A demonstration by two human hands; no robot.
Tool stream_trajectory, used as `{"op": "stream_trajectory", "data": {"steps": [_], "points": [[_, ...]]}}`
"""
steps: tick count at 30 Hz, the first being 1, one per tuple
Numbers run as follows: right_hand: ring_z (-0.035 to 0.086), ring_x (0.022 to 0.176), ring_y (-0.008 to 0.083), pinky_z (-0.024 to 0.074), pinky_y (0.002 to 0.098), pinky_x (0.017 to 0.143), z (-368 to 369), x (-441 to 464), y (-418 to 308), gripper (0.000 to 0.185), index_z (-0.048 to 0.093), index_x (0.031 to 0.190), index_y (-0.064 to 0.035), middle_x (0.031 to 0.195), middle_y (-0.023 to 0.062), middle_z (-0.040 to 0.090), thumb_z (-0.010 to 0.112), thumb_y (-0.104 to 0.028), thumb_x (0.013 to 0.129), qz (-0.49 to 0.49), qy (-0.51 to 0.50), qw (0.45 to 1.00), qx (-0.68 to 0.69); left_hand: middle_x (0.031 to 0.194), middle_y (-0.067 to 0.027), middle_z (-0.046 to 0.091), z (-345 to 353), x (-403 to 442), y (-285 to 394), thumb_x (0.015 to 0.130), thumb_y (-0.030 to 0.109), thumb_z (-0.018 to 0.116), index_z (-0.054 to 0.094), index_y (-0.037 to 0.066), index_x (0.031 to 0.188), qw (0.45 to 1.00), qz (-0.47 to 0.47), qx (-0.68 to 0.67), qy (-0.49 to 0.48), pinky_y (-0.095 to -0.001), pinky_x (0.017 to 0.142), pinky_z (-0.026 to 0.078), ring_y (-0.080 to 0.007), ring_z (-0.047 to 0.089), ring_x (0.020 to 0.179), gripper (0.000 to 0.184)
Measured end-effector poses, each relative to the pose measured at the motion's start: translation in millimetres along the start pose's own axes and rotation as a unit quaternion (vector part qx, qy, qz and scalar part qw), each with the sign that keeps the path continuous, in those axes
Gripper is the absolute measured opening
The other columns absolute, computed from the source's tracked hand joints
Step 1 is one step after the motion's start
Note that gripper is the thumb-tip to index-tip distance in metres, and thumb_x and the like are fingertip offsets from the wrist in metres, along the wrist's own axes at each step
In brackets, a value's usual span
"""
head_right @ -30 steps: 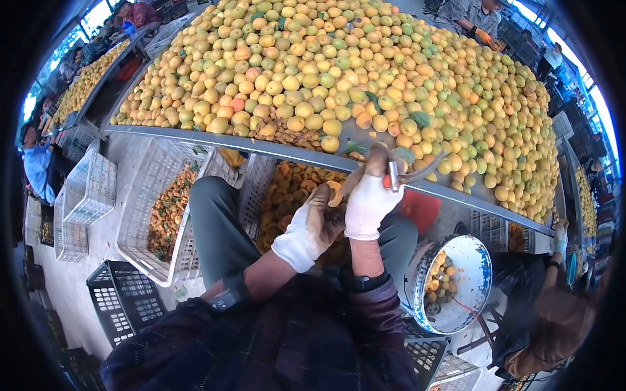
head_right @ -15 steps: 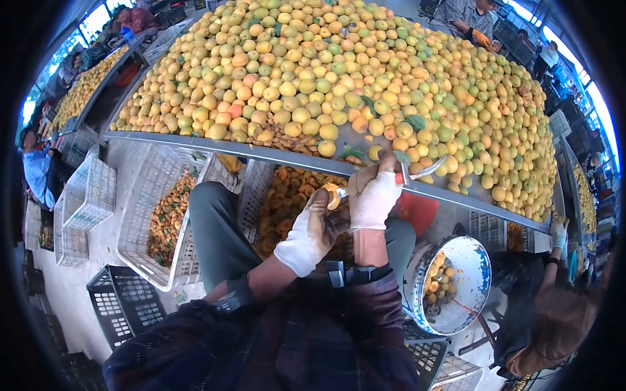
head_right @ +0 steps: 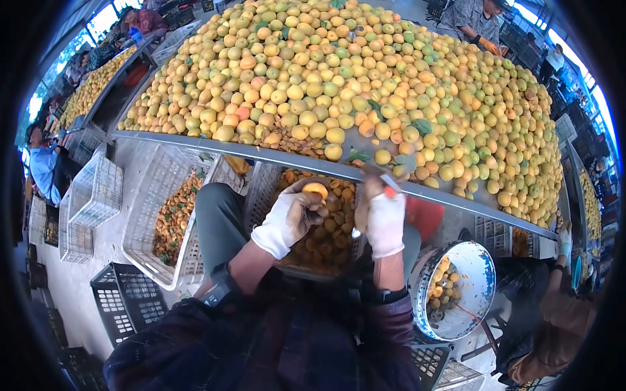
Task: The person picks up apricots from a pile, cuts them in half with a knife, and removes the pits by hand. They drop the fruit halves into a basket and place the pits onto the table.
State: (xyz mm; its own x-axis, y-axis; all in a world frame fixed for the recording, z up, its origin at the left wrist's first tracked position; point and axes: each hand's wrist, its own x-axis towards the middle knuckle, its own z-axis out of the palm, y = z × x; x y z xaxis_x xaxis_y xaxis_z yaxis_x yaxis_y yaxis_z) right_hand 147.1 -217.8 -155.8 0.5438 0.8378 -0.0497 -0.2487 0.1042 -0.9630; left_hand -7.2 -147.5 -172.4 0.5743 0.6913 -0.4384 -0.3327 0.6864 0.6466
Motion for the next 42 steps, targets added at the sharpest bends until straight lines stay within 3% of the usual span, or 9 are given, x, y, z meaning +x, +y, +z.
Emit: {"op": "stream_trajectory", "data": {"steps": [3, 7, 9, 11, 17, 26, 32, 34, 42], "points": [[0.056, 0.076, 0.0087, 0.0455, 0.0224, 0.069, 8.4, -12.9, 16.5, 0.024, 0.063, 0.102, 0.0013, 0.084, 0.0025, 0.063, 0.066, -0.007, 0.08, -0.023, -0.122, 0.984, -0.13, 0.102, -0.0119, 0.061, 15.2, -5.7, 5.8, 0.078, -0.004, 0.052, 0.052, 0.002, 0.12, 0.952, 0.096, 0.232, -0.173, -0.0251, 0.052, 0.047, -0.0132, 0.058, 0.062, 0.043], [0.051, 0.063, 0.0041, 0.0394, 0.0191, 0.057, 3.5, -20.4, 4.4, 0.014, 0.065, 0.095, -0.0015, 0.075, -0.0011, 0.061, 0.063, -0.011, 0.085, 0.098, 0.01, 0.995, -0.022, 0.105, -0.0103, 0.061, 34.0, -15.5, 47.9, 0.076, -0.002, 0.053, 0.051, 0.001, 0.124, 0.921, 0.056, 0.36, -0.135, -0.0223, 0.057, 0.047, -0.0103, 0.059, 0.068, 0.048], [0.053, 0.063, 0.0049, 0.0407, 0.0191, 0.057, -0.4, -22.7, 9.7, 0.017, 0.065, 0.096, -0.0002, 0.075, -0.0014, 0.061, 0.064, -0.013, 0.085, 0.064, 0.056, 0.996, -0.036, 0.099, -0.0118, 0.065, 3.6, 34.5, 48.7, 0.078, 0.006, 0.057, 0.054, 0.005, 0.123, 0.88, 0.234, 0.409, -0.062, -0.0286, 0.063, 0.051, -0.0182, 0.065, 0.074, 0.044], [0.057, 0.076, 0.0082, 0.0464, 0.022, 0.069, -8.3, -23.0, 29.9, 0.03, 0.06, 0.109, 0.0032, 0.086, 0.002, 0.063, 0.066, -0.01, 0.083, 0.033, 0.016, 0.991, -0.132, 0.099, -0.0142, 0.066, 6.2, 54.0, 72.7, 0.079, 0.019, 0.064, 0.061, 0.006, 0.114, 0.553, 0.487, 0.669, 0.099, -0.0361, 0.071, 0.051, -0.0272, 0.065, 0.081, 0.038], [0.055, 0.085, 0.008, 0.0441, 0.0229, 0.076, -16.4, -34.2, 58.7, 0.033, 0.057, 0.116, 0.001, 0.094, 0.0001, 0.061, 0.062, -0.007, 0.084, 0.041, 0.054, 0.992, -0.103, 0.094, -0.0141, 0.066, 41.4, 107.8, 60.8, 0.076, 0.045, 0.064, 0.067, 0.009, 0.094, 0.51, 0.15, 0.845, 0.058, -0.0399, 0.08, 0.049, -0.0316, 0.063, 0.093, 0.04], [0.039, 0.035, 0.006, 0.0286, 0.0222, 0.032, -5.5, -24.3, -7.5, 0.027, 0.058, 0.11, -0.0044, 0.058, -0.0035, 0.048, 0.062, -0.014, 0.086, 0.117, 0.082, 0.985, 0.095, 0.112, -0.016, 0.059, 39.8, 54.0, 23.3, 0.067, 0.005, 0.071, 0.058, 0.003, 0.115, 0.78, 0.364, 0.494, -0.122, -0.0328, 0.092, 0.045, -0.0285, 0.057, 0.106, 0.05], [0.046, 0.045, 0.0046, 0.0335, 0.0201, 0.039, 6.2, -26.3, -15.2, 0.037, 0.056, 0.115, 0.0005, 0.077, 0.0021, 0.061, 0.064, -0.006, 0.08, 0.062, 0.008, 0.996, 0.056, 0.116, -0.0114, 0.057, 36.4, -4.6, 0.7, 0.071, -0.002, 0.066, 0.051, 0.0, 0.123, 0.851, 0.348, 0.363, -0.15, -0.0291, 0.087, 0.048, -0.0217, 0.058, 0.104, 0.054], [0.053, 0.054, 0.0069, 0.0404, 0.0201, 0.047, -4.1, -34.1, -22.4, 0.039, 0.057, 0.115, 0.0027, 0.084, 0.0047, 0.065, 0.064, 0.0, 0.076, 0.092, -0.033, 0.988, 0.123, 0.109, -0.0073, 0.059, 40.7, -26.3, 3.7, 0.085, 0.01, 0.062, 0.051, 0.001, 0.123, 0.955, 0.207, 0.186, -0.106, -0.0256, 0.077, 0.05, -0.0145, 0.059, 0.092, 0.041], [0.062, 0.077, 0.0132, 0.0489, 0.0239, 0.07, 3.9, -51.7, -52.6, 0.047, 0.048, 0.122, 0.0048, 0.088, 0.0085, 0.065, 0.063, 0.002, 0.078, 0.022, -0.058, 0.992, -0.107, 0.095, -0.0023, 0.062, 30.1, -37.1, 4.5, 0.091, 0.045, 0.056, 0.055, 0.007, 0.119, 0.965, 0.058, 0.144, -0.211, -0.0235, 0.066, 0.048, -0.0105, 0.059, 0.077, 0.048]]}}
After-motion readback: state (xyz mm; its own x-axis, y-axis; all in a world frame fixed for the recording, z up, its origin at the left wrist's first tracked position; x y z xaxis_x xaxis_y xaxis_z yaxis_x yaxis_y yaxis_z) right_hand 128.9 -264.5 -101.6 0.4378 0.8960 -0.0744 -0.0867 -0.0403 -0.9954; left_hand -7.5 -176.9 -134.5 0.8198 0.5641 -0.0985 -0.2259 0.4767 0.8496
